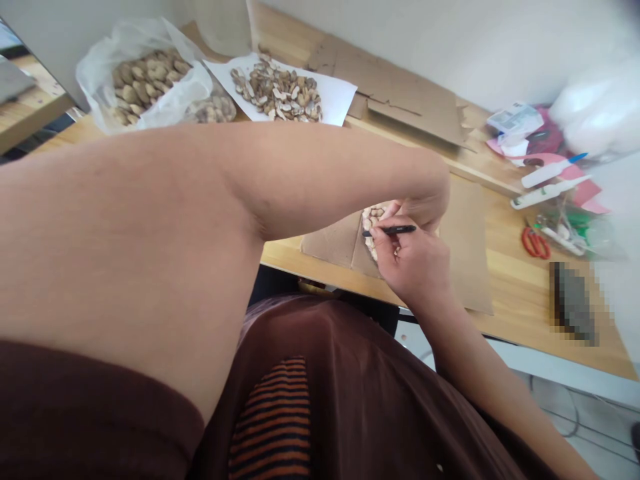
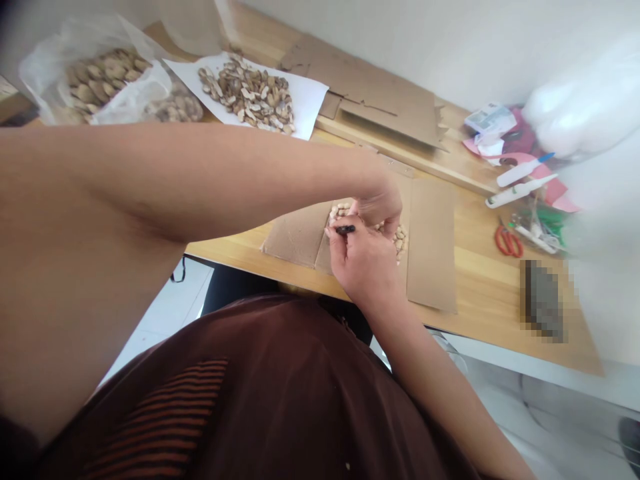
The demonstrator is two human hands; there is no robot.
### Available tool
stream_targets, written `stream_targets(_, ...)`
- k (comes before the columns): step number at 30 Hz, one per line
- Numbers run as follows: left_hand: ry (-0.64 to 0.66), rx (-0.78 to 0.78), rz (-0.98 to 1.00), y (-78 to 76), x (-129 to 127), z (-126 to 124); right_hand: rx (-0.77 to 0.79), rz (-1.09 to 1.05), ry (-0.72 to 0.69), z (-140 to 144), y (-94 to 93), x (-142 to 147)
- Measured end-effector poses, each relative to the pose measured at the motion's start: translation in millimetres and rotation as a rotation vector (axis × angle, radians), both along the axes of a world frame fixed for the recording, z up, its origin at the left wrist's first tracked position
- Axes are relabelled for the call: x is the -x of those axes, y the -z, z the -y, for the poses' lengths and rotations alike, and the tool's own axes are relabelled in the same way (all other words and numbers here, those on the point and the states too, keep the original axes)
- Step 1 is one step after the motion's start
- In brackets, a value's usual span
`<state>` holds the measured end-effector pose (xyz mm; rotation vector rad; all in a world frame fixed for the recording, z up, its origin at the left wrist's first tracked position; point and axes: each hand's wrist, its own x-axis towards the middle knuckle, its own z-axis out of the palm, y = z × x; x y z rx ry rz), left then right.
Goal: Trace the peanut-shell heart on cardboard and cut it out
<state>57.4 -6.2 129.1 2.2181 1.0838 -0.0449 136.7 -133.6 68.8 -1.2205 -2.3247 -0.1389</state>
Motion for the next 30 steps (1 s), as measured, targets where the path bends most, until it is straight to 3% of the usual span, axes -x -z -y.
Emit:
stream_targets(3,0.214,0.121,-0.210,0.8,0.6,-0.6,0.006,0.005,-0.009,3.7,-0.1,-3.4)
stream_targets(7,0.315,0.139,-0.299,-3.3,2.2,4.7,0.036,-0.005,-0.006,9.0,0.4,-8.0)
stream_targets(30,0.268,0.103,-0.314,-6.1,2.1,17.5,-0.016,-0.059,-0.050,38.1,1.7,-39.5)
